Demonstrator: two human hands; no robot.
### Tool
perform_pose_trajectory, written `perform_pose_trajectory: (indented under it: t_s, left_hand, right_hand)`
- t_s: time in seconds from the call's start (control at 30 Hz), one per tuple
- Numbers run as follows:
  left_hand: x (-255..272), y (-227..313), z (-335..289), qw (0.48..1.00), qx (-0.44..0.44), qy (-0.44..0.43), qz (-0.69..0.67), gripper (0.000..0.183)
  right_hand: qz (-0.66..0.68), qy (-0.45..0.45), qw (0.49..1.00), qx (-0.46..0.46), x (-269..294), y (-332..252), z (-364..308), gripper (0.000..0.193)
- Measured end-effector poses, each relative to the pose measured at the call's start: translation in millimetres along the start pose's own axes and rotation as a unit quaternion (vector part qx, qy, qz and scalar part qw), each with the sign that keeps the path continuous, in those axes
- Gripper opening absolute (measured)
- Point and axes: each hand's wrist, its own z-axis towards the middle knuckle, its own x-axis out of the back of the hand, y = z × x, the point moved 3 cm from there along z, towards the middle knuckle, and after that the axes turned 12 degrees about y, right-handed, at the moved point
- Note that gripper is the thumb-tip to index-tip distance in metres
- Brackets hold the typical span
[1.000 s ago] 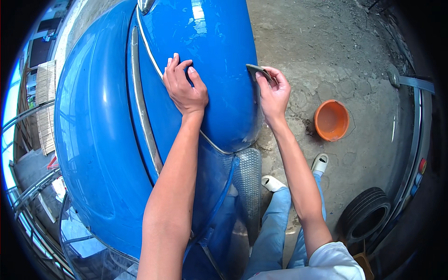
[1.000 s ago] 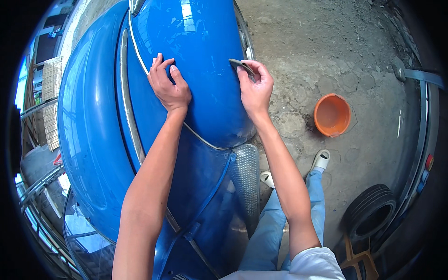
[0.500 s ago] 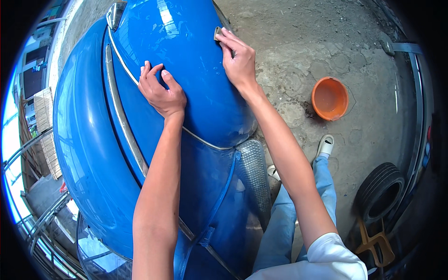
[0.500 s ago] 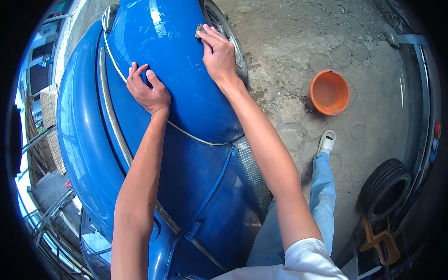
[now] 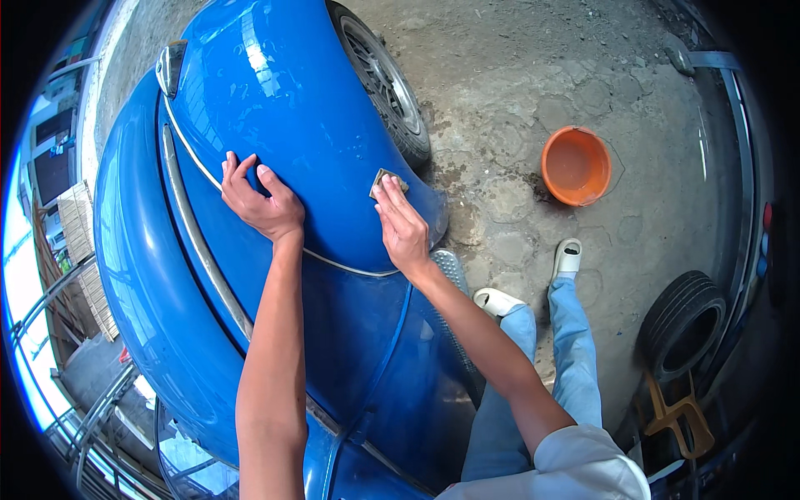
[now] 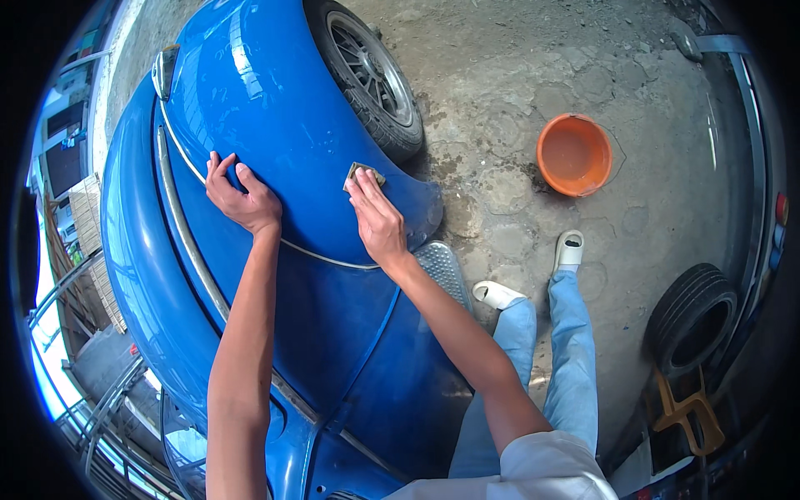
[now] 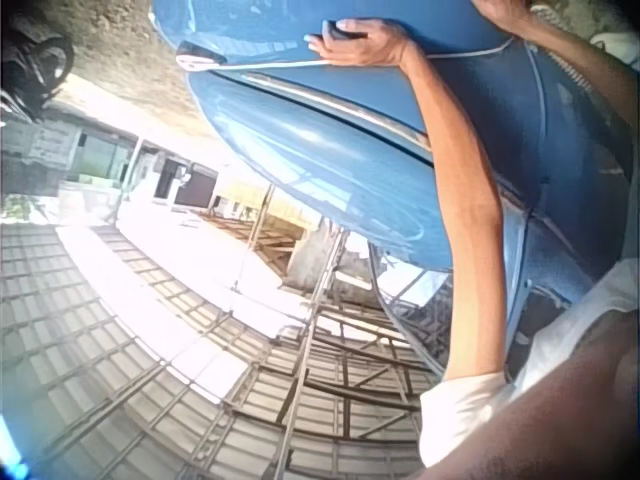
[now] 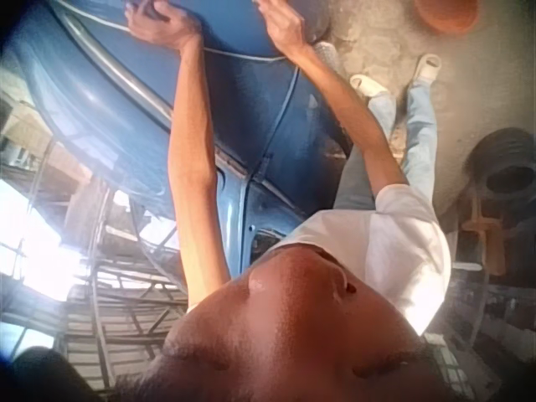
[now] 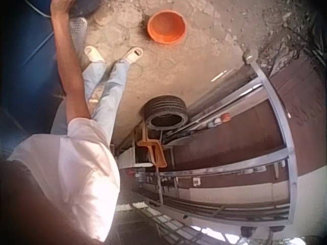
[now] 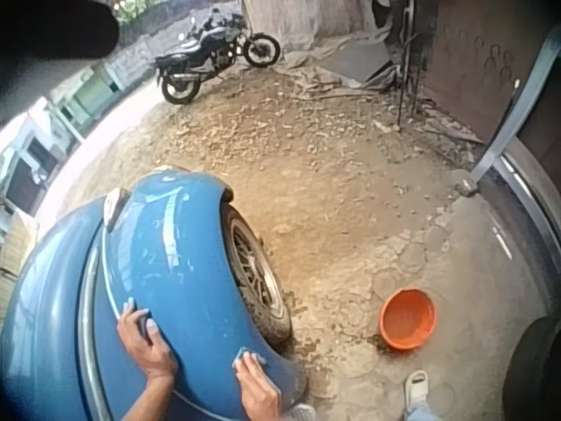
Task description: The person wet sands the hood and fender of a car by rubbing the panels with sandpaper and dipping the sandpaper into a bucket of water.
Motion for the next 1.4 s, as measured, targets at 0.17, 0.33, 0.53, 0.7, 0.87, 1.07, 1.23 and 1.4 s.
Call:
perform_pose_trajectory:
  t_s: [0.17,0.33,0.53,0.7,0.87,1.07,1.23,1.4]
  left_hand:
    - [-4,5,-1,1.0,-0.006,-0.004,0.007,0.024]
    - [3,-3,2,1.0,-0.014,-0.012,0.017,0.025]
    - [-3,-1,0,1.0,-0.017,-0.006,0.002,0.025]
    - [-4,0,0,1.0,-0.011,-0.004,-0.001,0.025]
    - [-4,0,-1,1.0,0.0,0.001,-0.005,0.025]
    - [-2,-3,-1,1.0,-0.006,0.001,-0.006,0.025]
    - [-2,-5,-2,1.0,-0.002,0.005,-0.013,0.025]
    - [-5,-2,0,1.0,-0.005,0.006,-0.015,0.025]
  right_hand:
    - [0.004,0.068,0.998,-0.012,-16,12,32,0.037]
    - [0.11,0.135,0.981,-0.083,-38,-6,97,0.027]
    - [0.182,0.225,0.942,-0.167,-48,-5,118,0.041]
    - [0.039,0.122,0.98,-0.155,-41,-8,119,0.037]
    - [0.02,0.16,0.986,-0.05,-29,-10,116,0.03]
    - [0.015,0.106,0.993,-0.055,-19,-12,119,0.026]
    - [0.142,0.136,0.947,-0.255,-16,-5,133,0.034]
    - [0.043,0.087,0.995,-0.009,-28,-7,131,0.049]
